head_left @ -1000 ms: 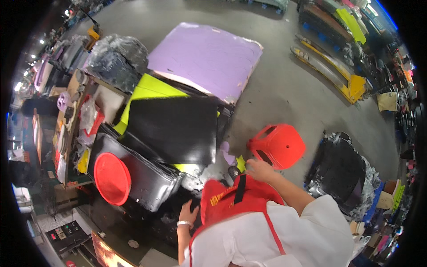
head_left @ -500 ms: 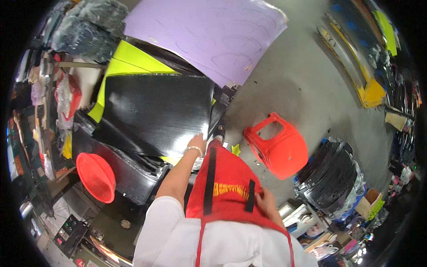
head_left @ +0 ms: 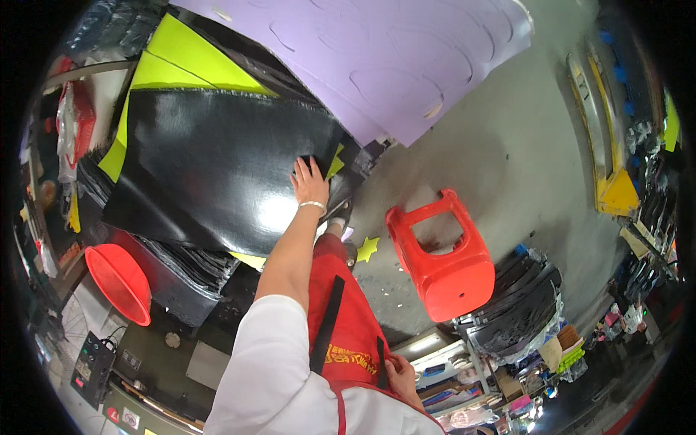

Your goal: The person writes on a plastic bag with a marker, then moves around a workshop to gather materials. They handle a black sheet, a purple stencil, and a white board, placing them on a work surface.

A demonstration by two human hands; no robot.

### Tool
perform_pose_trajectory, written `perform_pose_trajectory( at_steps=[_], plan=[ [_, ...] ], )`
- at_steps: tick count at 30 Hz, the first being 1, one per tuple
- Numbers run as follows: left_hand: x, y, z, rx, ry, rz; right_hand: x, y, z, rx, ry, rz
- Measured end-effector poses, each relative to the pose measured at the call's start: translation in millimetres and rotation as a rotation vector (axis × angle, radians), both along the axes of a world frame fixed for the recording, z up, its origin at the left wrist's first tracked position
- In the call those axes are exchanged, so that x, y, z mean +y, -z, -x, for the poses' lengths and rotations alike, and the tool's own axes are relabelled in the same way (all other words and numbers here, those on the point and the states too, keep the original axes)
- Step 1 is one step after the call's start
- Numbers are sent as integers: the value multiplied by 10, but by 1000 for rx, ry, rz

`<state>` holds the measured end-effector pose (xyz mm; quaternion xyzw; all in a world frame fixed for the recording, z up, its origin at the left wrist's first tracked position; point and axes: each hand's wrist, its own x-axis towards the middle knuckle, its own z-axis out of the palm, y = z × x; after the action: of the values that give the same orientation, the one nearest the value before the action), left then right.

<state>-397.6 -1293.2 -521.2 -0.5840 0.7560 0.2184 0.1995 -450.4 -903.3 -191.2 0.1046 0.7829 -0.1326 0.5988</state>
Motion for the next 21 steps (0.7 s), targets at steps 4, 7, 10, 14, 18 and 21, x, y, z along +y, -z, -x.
perform_pose_trajectory(
  at_steps=[4, 7, 10, 14, 18, 21],
  plan=[
    [-124, -429, -532, 289, -299, -157, -219, -40, 138, 19, 152, 140],
    [-203, -1128, -1042, 223, -452, 90, -328, -26, 240, 77, 98, 210],
    [-224, -2000, -1568, 275, -657, 342, -336, 31, 378, 55, 56, 246],
    [-86, -3263, -2068, 331, -626, 437, -263, 214, 651, -48, 150, 303],
    [471, -4505, -2140, 368, -373, 525, -454, 347, 1061, 11, -86, 499],
    [1189, -5473, -2170, 480, -346, 376, -1017, 214, 1405, 215, -588, 581]
  ],
)
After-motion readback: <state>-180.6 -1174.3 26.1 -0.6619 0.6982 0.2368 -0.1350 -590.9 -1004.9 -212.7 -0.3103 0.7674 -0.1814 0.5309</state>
